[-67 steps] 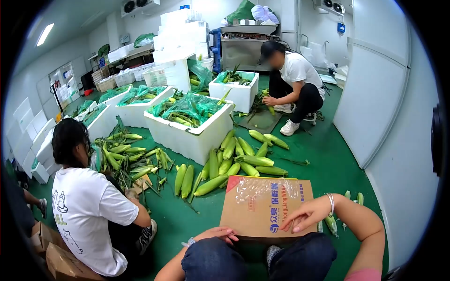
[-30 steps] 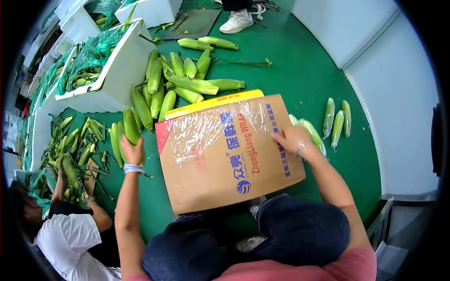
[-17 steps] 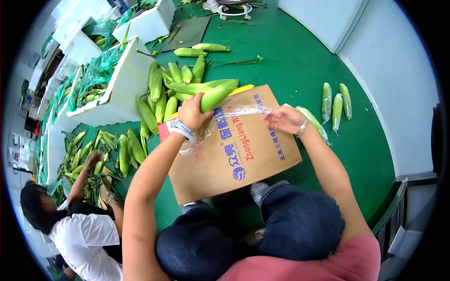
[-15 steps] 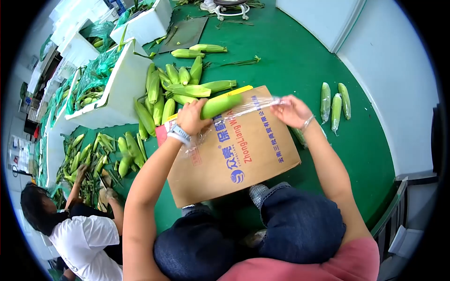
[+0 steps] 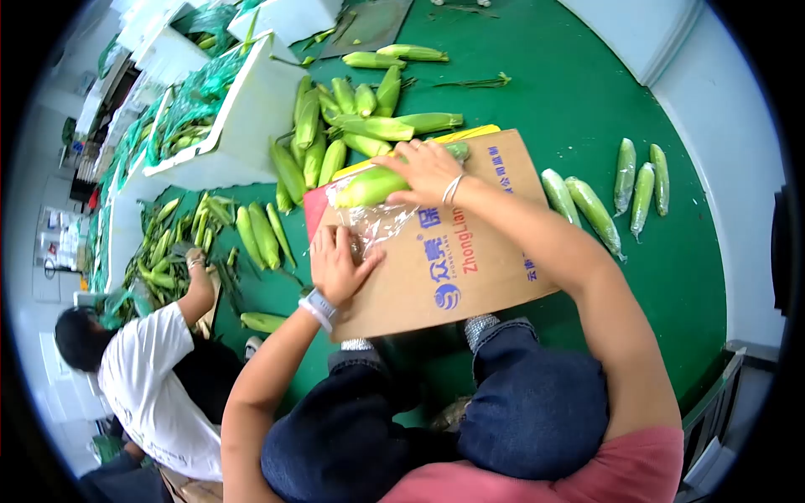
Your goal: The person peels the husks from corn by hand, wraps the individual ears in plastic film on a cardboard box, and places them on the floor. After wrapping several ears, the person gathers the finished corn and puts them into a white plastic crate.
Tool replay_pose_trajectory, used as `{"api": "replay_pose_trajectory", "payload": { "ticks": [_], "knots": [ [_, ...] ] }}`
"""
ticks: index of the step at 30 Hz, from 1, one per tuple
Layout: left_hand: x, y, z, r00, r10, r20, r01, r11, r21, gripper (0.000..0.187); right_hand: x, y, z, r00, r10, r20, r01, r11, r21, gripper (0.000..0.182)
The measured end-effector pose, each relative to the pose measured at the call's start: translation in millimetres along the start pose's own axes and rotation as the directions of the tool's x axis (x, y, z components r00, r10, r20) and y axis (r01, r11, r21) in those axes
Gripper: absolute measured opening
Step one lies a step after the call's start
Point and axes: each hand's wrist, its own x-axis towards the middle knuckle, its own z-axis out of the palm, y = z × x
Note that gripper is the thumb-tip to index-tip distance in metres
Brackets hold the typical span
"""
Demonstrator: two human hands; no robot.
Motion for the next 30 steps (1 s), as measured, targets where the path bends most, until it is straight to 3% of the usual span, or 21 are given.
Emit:
{"api": "replay_pose_trajectory", "payload": {
  "ticks": [1, 3, 4, 5, 7, 9, 11, 12, 13, 14, 15, 16, 17, 19, 21, 22, 23, 25, 26, 27, 30],
  "knots": [
    [-1, -8, 5, 0.997, -0.036, 0.064, 0.035, 0.999, 0.014, 0.033, 3, 2, -4, 0.998, -0.01, 0.06, 0.01, 1.0, 0.01, 0.061],
    [6, -28, 17, 0.985, 0.072, 0.157, -0.093, 0.987, 0.129, 0.021, 3, 2, -3, 1.0, -0.012, 0.023, 0.012, 1.0, 0.004, 0.055],
    [6, -34, 16, 0.958, 0.169, 0.233, -0.225, 0.944, 0.239, 0.013, 1, 0, -6, 0.994, 0.082, 0.069, -0.084, 0.996, 0.025, 0.055],
    [3, -36, 8, 0.962, 0.167, 0.217, -0.22, 0.944, 0.245, 0.013, -1, 2, -11, 0.977, 0.176, 0.118, -0.181, 0.983, 0.033, 0.056],
    [-19, -36, -10, 0.894, 0.006, 0.448, -0.132, 0.959, 0.251, 0.012, -23, 0, -16, 0.97, 0.2, 0.14, -0.201, 0.979, -0.002, 0.055],
    [-37, -30, -48, 0.885, 0.028, 0.465, -0.132, 0.972, 0.194, 0.006, -49, -5, -11, 0.997, 0.073, 0.031, -0.071, 0.995, -0.066, 0.054],
    [-49, -26, -82, 0.734, -0.08, 0.674, 0.123, 0.992, -0.016, 0.011, -80, -31, -28, 0.991, 0.061, 0.118, -0.055, 0.997, -0.047, 0.054],
    [-54, -22, -103, 0.727, 0.04, 0.686, 0.359, 0.83, -0.428, 0.013, -98, -48, -35, 0.981, 0.038, 0.191, -0.04, 0.999, 0.004, 0.055],
    [-54, -17, -120, 0.748, 0.152, 0.646, 0.528, 0.453, -0.718, 0.015, -114, -63, -43, 0.964, 0.015, 0.264, -0.03, 0.998, 0.054, 0.056],
    [-49, -11, -129, 0.743, 0.164, 0.649, 0.533, 0.443, -0.721, 0.015, -127, -81, -53, 0.941, -0.015, 0.337, -0.029, 0.992, 0.125, 0.056],
    [-43, -3, -134, 0.695, 0.277, 0.663, 0.561, 0.368, -0.741, 0.017, -134, -94, -58, 0.913, -0.046, 0.405, -0.036, 0.981, 0.193, 0.056],
    [-39, 7, -136, 0.644, 0.387, 0.66, 0.593, 0.293, -0.75, 0.019, -139, -102, -53, 0.926, -0.081, 0.368, -0.01, 0.971, 0.239, 0.056],
    [-29, 27, -129, 0.635, 0.449, 0.628, 0.543, 0.319, -0.777, 0.02, -139, -108, -48, 0.939, -0.114, 0.324, 0.019, 0.959, 0.282, 0.055],
    [-29, 48, -83, 0.606, 0.592, 0.532, 0.287, 0.46, -0.84, 0.016, -119, -104, -43, 0.926, -0.088, 0.366, -0.009, 0.967, 0.253, 0.046],
    [-2, 66, -84, 0.678, 0.394, 0.621, 0.117, 0.776, -0.619, 0.014, -98, -92, -29, 0.976, -0.159, 0.149, 0.143, 0.983, 0.112, 0.036],
    [3, 73, -83, 0.727, 0.339, 0.597, 0.005, 0.868, -0.497, 0.022, -80, -83, -26, 0.97, -0.127, 0.209, 0.111, 0.99, 0.087, 0.032],
    [0, 78, -73, 0.723, 0.345, 0.599, -0.001, 0.867, -0.499, 0.022, -60, -73, -21, 0.959, -0.095, 0.266, 0.082, 0.995, 0.061, 0.029],
    [-3, 82, -44, 0.897, 0.259, 0.36, -0.285, 0.958, 0.022, 0.037, -22, -46, 7, 0.989, 0.015, 0.145, -0.011, 1.0, -0.025, 0.027],
    [2, 84, -42, 0.874, 0.263, 0.409, -0.337, 0.934, 0.12, 0.057, -1, -30, 24, 0.996, 0.048, 0.077, -0.038, 0.991, -0.127, 0.025],
    [7, 87, -41, 0.885, 0.254, 0.39, -0.289, 0.957, 0.032, 0.08, 16, -16, 33, 0.997, 0.078, 0.011, -0.074, 0.973, -0.219, 0.023],
    [33, 71, -19, 0.889, 0.244, 0.388, -0.294, 0.953, 0.076, 0.11, 46, 8, 4, 0.981, 0.193, 0.031, -0.188, 0.976, -0.105, 0.024]
  ]
}}
